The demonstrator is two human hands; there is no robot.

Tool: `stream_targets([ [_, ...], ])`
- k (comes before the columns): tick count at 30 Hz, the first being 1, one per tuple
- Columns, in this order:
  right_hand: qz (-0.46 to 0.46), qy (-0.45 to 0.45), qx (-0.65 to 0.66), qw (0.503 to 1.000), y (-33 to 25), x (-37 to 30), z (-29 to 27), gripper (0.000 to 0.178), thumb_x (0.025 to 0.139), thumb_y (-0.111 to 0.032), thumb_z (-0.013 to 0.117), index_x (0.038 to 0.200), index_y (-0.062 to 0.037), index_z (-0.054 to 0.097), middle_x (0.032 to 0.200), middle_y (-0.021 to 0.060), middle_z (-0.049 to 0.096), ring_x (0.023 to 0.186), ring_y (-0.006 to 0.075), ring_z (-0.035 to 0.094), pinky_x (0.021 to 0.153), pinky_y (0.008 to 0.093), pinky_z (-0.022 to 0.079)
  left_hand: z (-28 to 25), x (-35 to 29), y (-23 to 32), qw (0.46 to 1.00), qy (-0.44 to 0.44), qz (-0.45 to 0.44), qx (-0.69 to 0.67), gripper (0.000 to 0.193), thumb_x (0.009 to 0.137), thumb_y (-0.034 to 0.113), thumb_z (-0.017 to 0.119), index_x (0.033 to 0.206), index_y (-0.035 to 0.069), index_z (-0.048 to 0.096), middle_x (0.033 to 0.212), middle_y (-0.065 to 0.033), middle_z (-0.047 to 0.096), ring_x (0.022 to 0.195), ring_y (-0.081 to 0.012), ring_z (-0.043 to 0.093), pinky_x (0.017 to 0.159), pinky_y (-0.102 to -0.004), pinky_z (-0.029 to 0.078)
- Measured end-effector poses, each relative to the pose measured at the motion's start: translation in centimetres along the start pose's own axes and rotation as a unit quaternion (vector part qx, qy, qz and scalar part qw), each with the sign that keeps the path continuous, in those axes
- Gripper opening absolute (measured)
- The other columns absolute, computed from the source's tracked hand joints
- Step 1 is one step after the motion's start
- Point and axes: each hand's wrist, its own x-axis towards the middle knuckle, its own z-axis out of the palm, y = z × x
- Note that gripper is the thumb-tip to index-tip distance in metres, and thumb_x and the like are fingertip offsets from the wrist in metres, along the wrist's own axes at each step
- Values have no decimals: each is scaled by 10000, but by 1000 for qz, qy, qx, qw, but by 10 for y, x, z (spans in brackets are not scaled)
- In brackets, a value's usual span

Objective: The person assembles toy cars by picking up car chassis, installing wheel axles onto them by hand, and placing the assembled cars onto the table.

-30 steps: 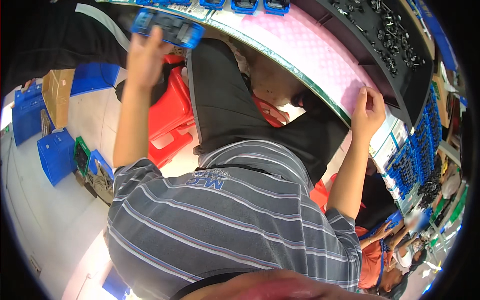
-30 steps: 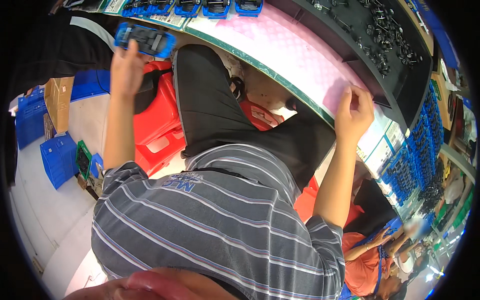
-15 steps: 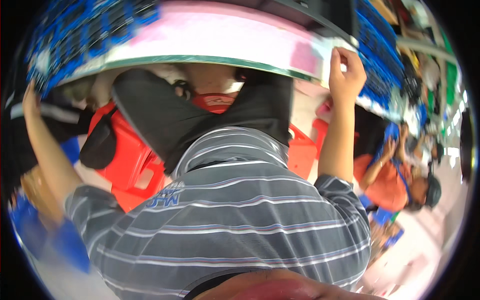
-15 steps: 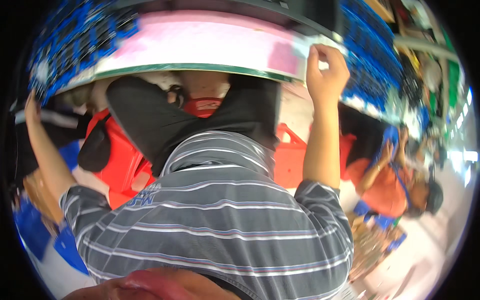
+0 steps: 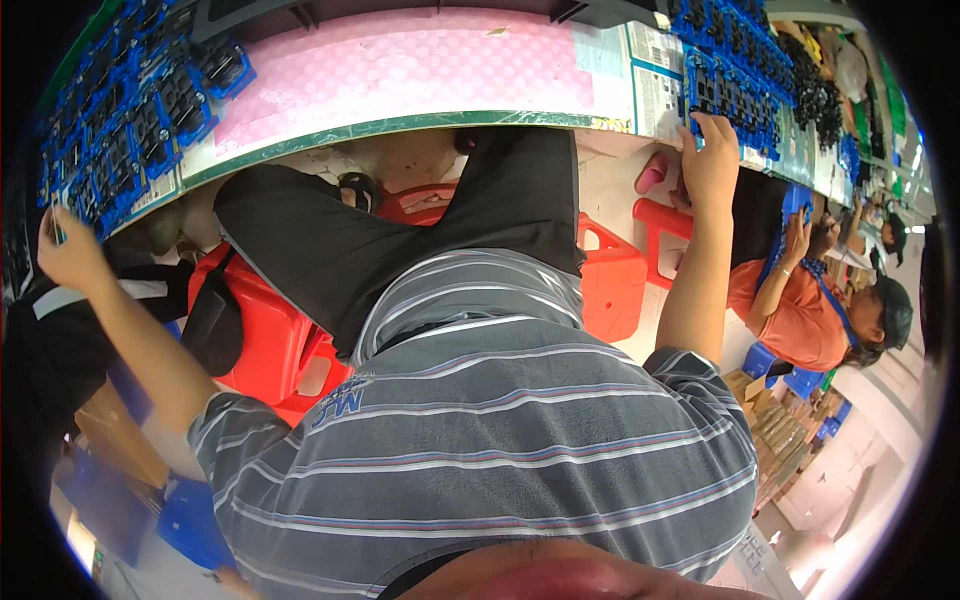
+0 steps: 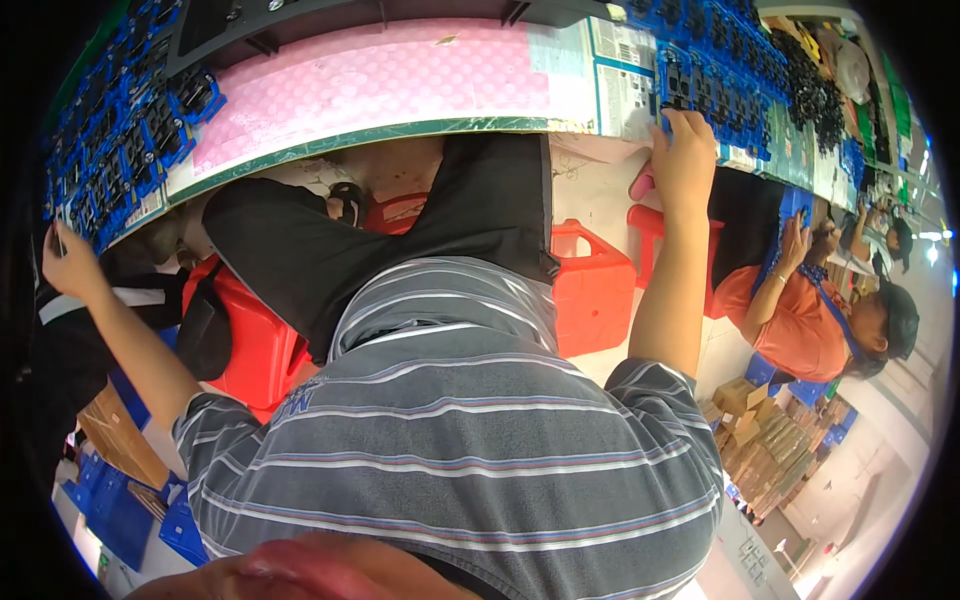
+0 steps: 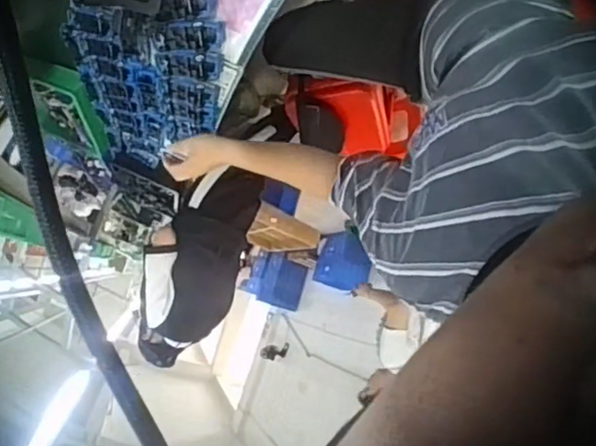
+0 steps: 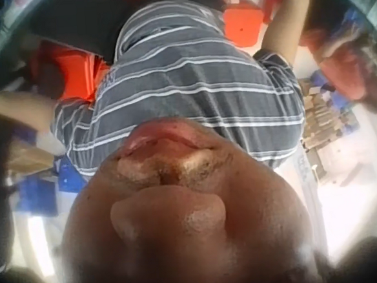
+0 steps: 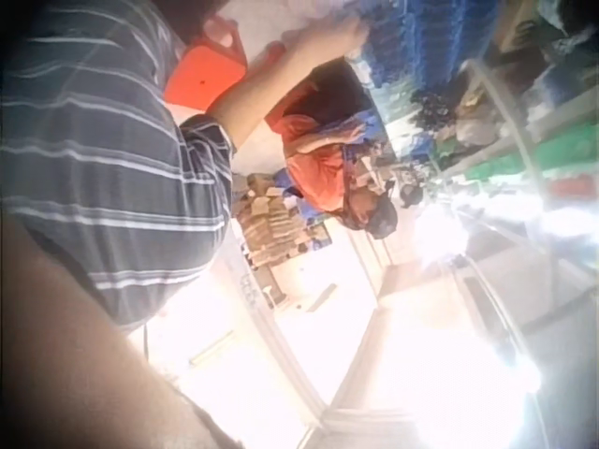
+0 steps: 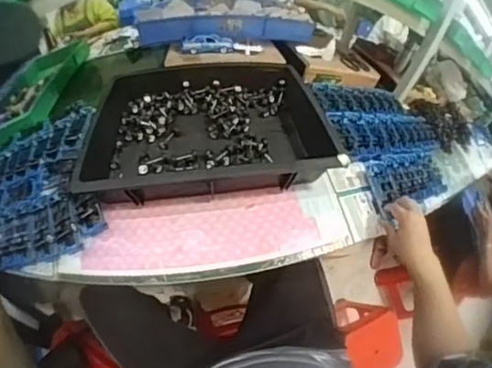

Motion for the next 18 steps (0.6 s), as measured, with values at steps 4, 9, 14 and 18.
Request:
stream_targets([
  [4,-21,36,54,998,-44,-10,5,231,788,-55,773,1006,-16,709,962,159,662,928,362,634,829,436,514,-57,-107,189,934,-148,-72,-317,284,999,242,666,1101,-18,717,1020,-96,726,885,-164,665,850,-303,530],
  [9,-176,2,316,932,-176,-21,-15,263,747,-34,807,985,-26,694,913,150,665,870,339,640,786,443,514,-93,-231,307,425,-501,-230,-719,582,1018,428,601,1393,-7,507,1216,-141,639,790,-112,590,641,-228,447],
  [14,-338,-41,416,843,-212,36,-39,286,768,-53,812,1030,-16,702,969,139,697,913,342,654,830,419,530,-117,-239,348,274,-415,-320,-806,555,956,289,714,1380,53,446,1131,-130,639,744,-106,613,547,-217,440],
  [18,-170,35,268,948,-179,160,-14,217,875,-191,776,985,-8,737,922,143,728,823,241,709,748,340,557,-116,-233,324,344,-492,-243,-762,515,933,276,738,1324,72,471,1165,-119,602,833,-132,617,572,-247,474],
])
